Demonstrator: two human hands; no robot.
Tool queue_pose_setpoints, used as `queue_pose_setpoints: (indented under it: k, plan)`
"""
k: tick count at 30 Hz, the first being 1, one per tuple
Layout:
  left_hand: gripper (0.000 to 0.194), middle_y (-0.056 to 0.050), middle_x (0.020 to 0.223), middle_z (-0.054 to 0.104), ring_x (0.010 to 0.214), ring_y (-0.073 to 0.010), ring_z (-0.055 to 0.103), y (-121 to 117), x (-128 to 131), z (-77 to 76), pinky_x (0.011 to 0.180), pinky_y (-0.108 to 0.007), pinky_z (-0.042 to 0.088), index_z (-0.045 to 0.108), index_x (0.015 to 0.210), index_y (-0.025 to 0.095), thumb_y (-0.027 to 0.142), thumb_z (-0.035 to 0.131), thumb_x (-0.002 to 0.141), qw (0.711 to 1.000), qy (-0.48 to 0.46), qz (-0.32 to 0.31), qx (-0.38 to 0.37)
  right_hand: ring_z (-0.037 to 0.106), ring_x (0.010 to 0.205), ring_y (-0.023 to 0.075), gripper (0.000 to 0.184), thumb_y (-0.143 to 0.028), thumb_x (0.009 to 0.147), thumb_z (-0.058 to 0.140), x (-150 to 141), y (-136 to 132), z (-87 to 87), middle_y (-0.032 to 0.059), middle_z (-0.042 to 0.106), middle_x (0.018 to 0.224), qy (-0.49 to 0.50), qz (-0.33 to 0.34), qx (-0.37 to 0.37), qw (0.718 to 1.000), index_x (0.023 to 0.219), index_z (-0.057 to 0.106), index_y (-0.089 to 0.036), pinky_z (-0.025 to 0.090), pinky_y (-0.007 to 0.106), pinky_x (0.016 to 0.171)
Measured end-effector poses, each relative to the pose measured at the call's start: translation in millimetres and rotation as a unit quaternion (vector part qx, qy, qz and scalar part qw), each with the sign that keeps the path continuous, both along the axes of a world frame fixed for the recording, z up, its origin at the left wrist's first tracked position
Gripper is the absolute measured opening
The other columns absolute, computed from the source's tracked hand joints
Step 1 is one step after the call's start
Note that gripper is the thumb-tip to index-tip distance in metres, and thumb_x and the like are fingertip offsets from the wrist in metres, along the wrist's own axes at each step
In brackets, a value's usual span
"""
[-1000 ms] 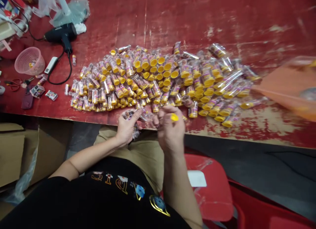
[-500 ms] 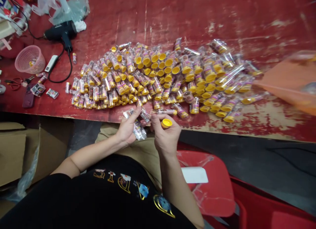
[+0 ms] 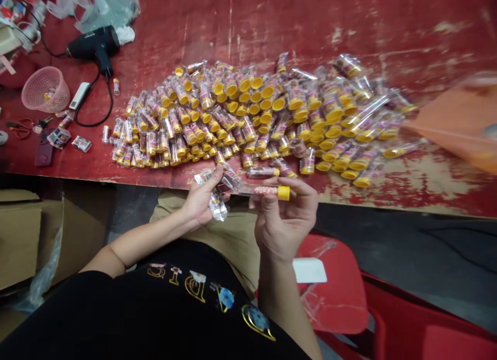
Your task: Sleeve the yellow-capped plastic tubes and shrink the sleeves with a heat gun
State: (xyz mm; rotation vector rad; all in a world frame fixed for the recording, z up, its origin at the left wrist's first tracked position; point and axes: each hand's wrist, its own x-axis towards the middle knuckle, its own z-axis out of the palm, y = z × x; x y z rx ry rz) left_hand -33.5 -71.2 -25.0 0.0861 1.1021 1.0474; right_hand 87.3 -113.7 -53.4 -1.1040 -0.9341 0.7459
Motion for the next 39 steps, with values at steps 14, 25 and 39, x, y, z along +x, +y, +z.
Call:
queue_pose_setpoints:
  k: [14,25,39]
  plan:
    - [0.041,-0.004,0.083,0.077,0.069,-0.0140,0.074,-3.2,-4.0,3.3,0.046,-0.016,0.046,0.069,0.096,0.014,0.034,0.095,0.072,0.996,0.026,-0.053,0.060,0.076,0.110,0.0225,0.053,-0.003,0.091,0.068,19.3,-34.8,8.8,0.0052,0.076,0.126,-0.212,0.108,0.075,0.968,0.130,0.075,-0.038,0.066,0.040,0.089]
    - [0.061,-0.006,0.088,0.077,0.071,-0.0136,0.071,-16.7,-3.5,2.9,0.049,-0.018,0.047,0.070,0.093,0.013,0.047,0.101,0.053,0.991,0.052,-0.091,0.087,0.076,0.086,0.0190,0.042,-0.007,0.090,0.072,7.2,-49.1,-1.4,0.0037,0.078,0.101,-0.173,-0.041,0.000,0.984,0.121,0.079,-0.034,0.064,0.034,0.074]
    - [0.085,-0.008,0.099,0.082,0.066,-0.0118,0.070,-37.0,-0.7,28.4,0.047,-0.018,0.049,0.066,0.139,0.021,0.046,0.098,0.064,0.974,0.028,-0.149,0.168,0.068,0.092,0.0180,0.053,-0.006,0.082,0.082,-4.5,-38.1,14.3,0.0026,0.068,0.102,-0.228,-0.109,0.041,0.967,0.122,0.078,-0.041,0.057,0.034,0.077]
